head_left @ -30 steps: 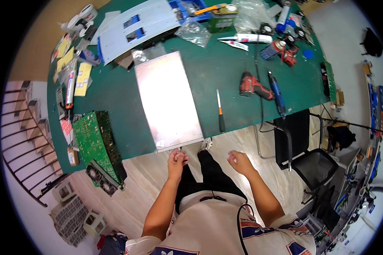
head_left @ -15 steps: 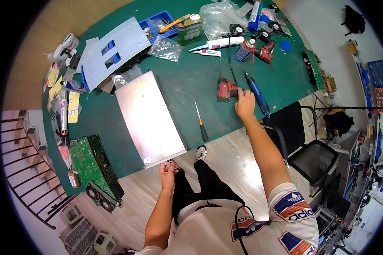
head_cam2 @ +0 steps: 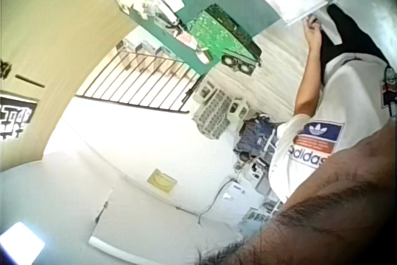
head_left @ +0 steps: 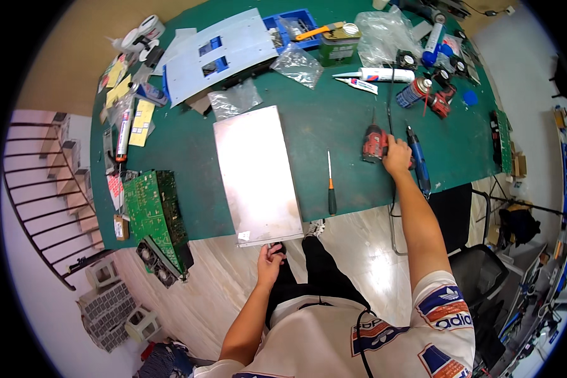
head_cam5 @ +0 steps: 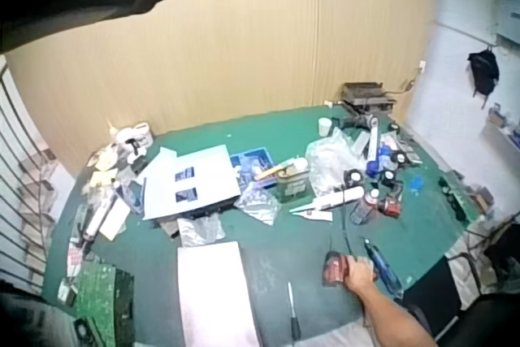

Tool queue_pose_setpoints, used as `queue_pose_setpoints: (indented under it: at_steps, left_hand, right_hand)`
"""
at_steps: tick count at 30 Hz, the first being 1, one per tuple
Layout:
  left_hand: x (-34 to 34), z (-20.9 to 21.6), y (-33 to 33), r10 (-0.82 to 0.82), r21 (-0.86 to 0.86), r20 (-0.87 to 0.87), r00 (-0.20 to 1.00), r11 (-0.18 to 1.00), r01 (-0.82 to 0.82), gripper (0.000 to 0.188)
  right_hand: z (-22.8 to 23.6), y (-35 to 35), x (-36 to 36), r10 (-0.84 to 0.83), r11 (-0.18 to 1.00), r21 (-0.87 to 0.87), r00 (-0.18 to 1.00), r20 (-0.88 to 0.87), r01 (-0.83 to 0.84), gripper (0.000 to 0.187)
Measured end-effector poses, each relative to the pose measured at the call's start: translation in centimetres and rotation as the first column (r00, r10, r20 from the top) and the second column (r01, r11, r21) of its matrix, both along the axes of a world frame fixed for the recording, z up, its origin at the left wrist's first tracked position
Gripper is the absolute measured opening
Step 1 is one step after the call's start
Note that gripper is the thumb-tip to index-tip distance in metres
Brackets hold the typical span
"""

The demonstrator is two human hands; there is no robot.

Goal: The person picks up a metal casing, takes screws out of a plastic bag, and uses an electric screwdriver to secure the screws into the casing.

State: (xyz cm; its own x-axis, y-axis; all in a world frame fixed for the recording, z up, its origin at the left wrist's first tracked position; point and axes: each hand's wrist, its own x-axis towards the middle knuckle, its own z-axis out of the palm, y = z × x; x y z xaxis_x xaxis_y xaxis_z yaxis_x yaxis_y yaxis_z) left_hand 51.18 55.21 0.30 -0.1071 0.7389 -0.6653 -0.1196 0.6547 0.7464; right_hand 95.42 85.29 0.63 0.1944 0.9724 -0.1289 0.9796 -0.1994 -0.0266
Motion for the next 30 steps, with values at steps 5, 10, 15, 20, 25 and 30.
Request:
queue_pose_setpoints:
  at_steps: [5,10,15,20,25,30]
  left_hand:
    - [-2.3,-0.1,-2.5,-0.081,-0.132,0.006,0.997,0.988,0.081,0.042]
    - [-4.4,0.8,-4.1,-0.261,-0.296,0.061,0.963,0.917,0.267,0.027]
    - [-5.3,3.0,-3.0,-0.262,-0.265,0.035,0.964,0.928,0.262,0.027]
    - [-7.2,4.7,-2.4,-0.24,-0.221,0.018,0.971,0.946,0.238,0.026]
    - [-11.9,6.3,1.9,-0.093,-0.205,0.109,0.99,0.972,0.114,0.026]
    - [-18.0,8.6,15.6,-0.033,-0.039,0.034,0.999,0.999,0.034,0.023]
  right_hand:
    - [4.4,-4.9,-1.0,0.298,0.86,0.509,0.778,-0.552,0.032,0.053]
    - [7.7,-15.0,-3.7,0.436,0.884,0.362,0.801,-0.409,-0.296,0.043]
    - [1.1,-20.9,-6.0,0.181,0.934,0.34,0.684,-0.707,0.105,0.054]
    - [4.8,-17.8,-7.0,0.253,0.946,0.299,0.869,-0.426,-0.128,0.045]
    - [3.2,-11.3,-6.9,0.236,0.958,0.2,0.96,-0.152,-0.204,0.049]
    - [0.9,-6.7,-6.6,0.145,0.989,0.025,0.987,-0.061,-0.144,0.065]
